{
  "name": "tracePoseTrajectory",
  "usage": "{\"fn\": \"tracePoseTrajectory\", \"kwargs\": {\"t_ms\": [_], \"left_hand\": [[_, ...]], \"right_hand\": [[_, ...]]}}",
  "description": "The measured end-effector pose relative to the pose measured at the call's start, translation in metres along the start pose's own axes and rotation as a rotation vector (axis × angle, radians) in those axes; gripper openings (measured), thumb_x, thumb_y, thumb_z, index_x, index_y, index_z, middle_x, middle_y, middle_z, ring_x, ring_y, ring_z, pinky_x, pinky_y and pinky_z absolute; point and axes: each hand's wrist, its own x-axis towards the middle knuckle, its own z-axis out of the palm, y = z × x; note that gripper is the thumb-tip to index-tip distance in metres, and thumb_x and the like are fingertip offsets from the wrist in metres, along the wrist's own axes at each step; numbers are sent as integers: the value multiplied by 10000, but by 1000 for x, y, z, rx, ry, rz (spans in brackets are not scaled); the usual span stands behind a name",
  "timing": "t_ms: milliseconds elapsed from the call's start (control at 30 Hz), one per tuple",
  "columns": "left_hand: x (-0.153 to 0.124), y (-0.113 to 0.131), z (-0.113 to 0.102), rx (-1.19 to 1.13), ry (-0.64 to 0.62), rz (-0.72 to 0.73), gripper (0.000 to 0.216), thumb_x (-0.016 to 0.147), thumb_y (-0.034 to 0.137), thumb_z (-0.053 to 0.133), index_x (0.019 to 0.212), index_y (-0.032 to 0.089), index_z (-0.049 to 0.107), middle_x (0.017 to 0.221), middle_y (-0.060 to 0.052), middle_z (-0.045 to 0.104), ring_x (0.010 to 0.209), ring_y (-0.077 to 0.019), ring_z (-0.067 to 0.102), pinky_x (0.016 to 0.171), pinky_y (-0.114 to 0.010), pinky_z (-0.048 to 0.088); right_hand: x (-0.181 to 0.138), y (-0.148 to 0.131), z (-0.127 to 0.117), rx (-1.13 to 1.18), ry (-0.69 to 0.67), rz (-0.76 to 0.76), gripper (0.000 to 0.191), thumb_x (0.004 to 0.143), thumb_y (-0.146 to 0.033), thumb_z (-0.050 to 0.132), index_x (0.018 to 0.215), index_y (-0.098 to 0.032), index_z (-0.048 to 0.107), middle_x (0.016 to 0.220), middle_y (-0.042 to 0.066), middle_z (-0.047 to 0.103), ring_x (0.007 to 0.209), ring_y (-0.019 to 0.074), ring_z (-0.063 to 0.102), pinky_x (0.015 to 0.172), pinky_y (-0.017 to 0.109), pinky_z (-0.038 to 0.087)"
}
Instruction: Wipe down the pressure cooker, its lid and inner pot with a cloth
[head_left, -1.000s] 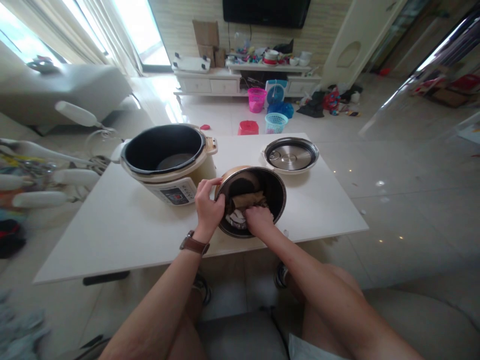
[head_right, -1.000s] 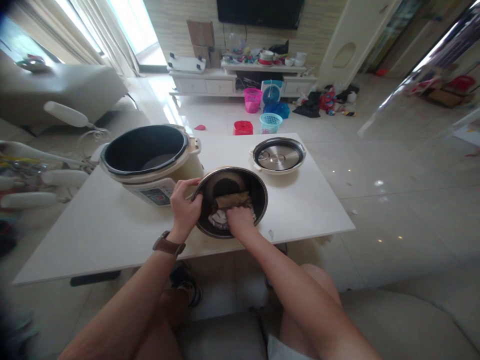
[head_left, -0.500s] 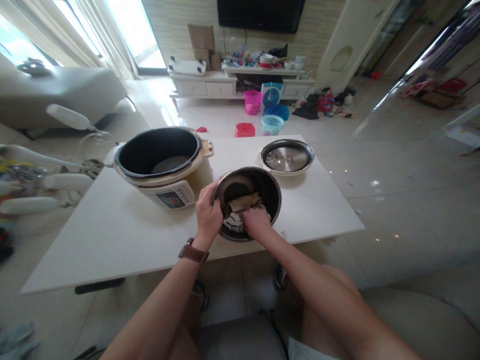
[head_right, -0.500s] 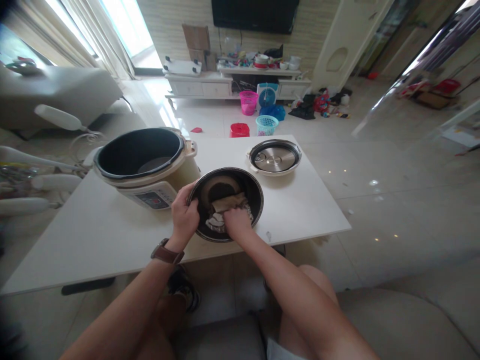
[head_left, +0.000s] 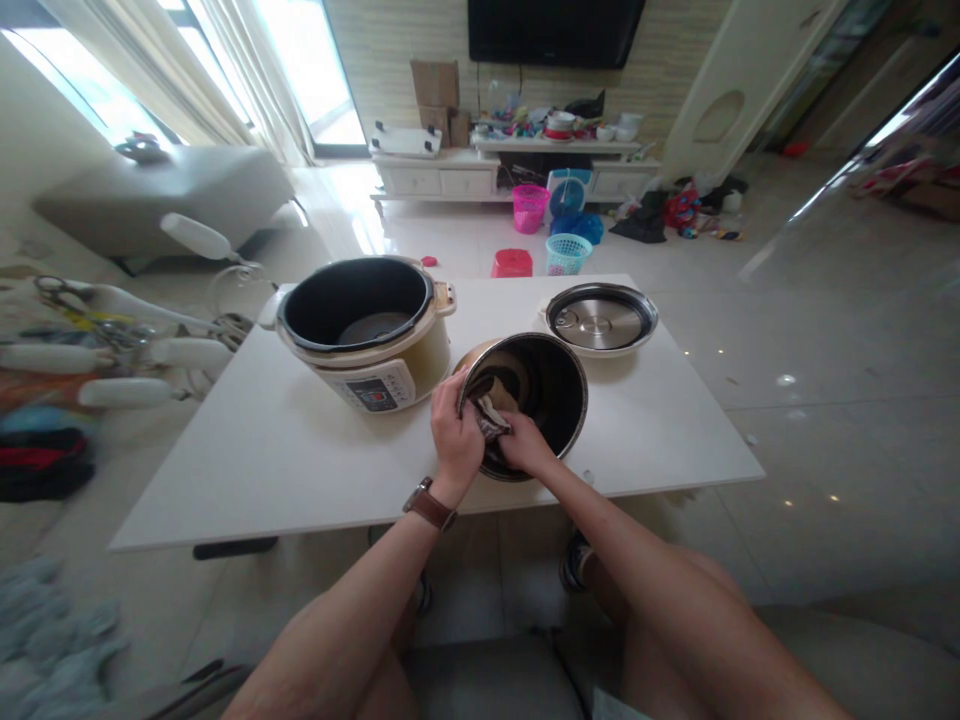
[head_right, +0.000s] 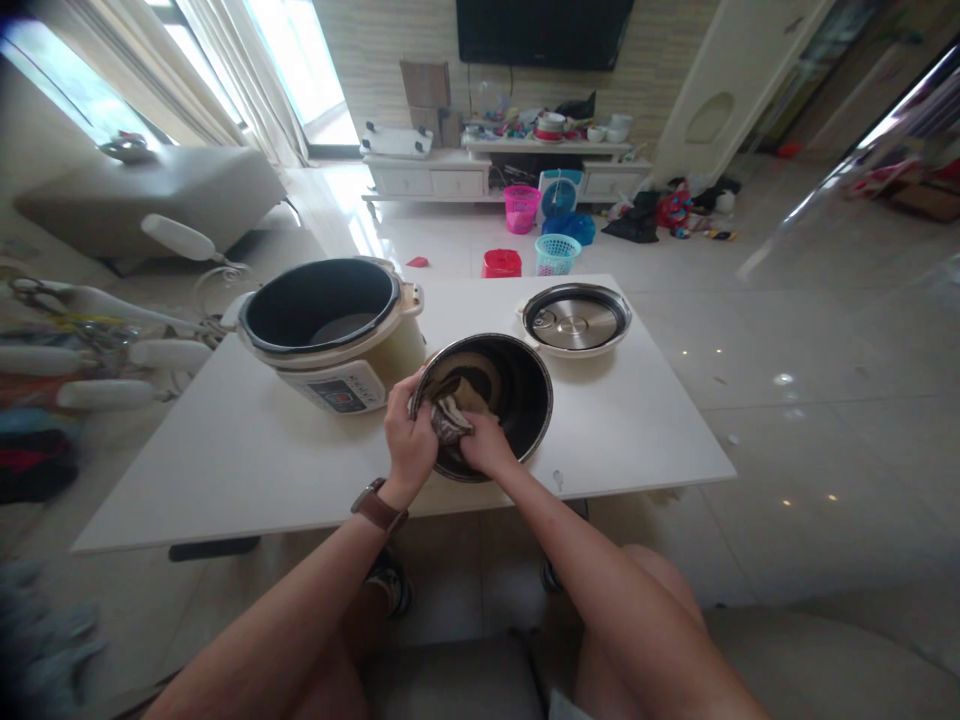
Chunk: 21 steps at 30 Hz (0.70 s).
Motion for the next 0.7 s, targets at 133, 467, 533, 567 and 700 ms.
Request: {"fn": "tracePoseTrajectory", "kwargs": {"t_ms": [133,467,533,567,700], "left_hand": [[2,-3,0,39,2,-2,432,925,60,504,1266,237,703,1255,-88,743,1238,-244,665,1134,-427,506],[7,-3,-2,42,-35,5,518,854,15,491,1262,241,718,1250,-72,759,1228,-241,677,1132,-425,521],[9,-5,-3,25,-41,-1,498,855,23,500,1249,233,722,1239,-71,763,1217,-242,681,1125,-423,524],[10,-5,-2,18,-42,-1,487,859,27,504,1242,231,724,1235,-72,765,1212,-243,683,1122,-423,525],[10,-3,0,26,-56,11,485,867,24,501,1238,239,728,1244,-75,764,1219,-249,679,1122,-428,523]], "right_hand": [[2,3,1,23,-31,-47,490,848,-45,505,1202,-210,801,1221,27,828,1179,239,738,993,259,527],[-6,2,-29,-531,-155,73,484,894,-130,626,1313,-306,790,1361,111,771,1241,318,739,1002,378,561],[-7,3,-34,-624,-135,109,413,920,-137,610,1255,-265,816,1289,148,792,1203,335,756,964,398,581],[-7,3,-36,-650,-121,116,386,934,-137,593,1222,-242,826,1252,159,801,1185,341,763,949,405,587],[-9,2,-35,-674,-96,81,360,959,-144,553,1171,-201,838,1203,174,810,1134,351,779,926,414,590]]}}
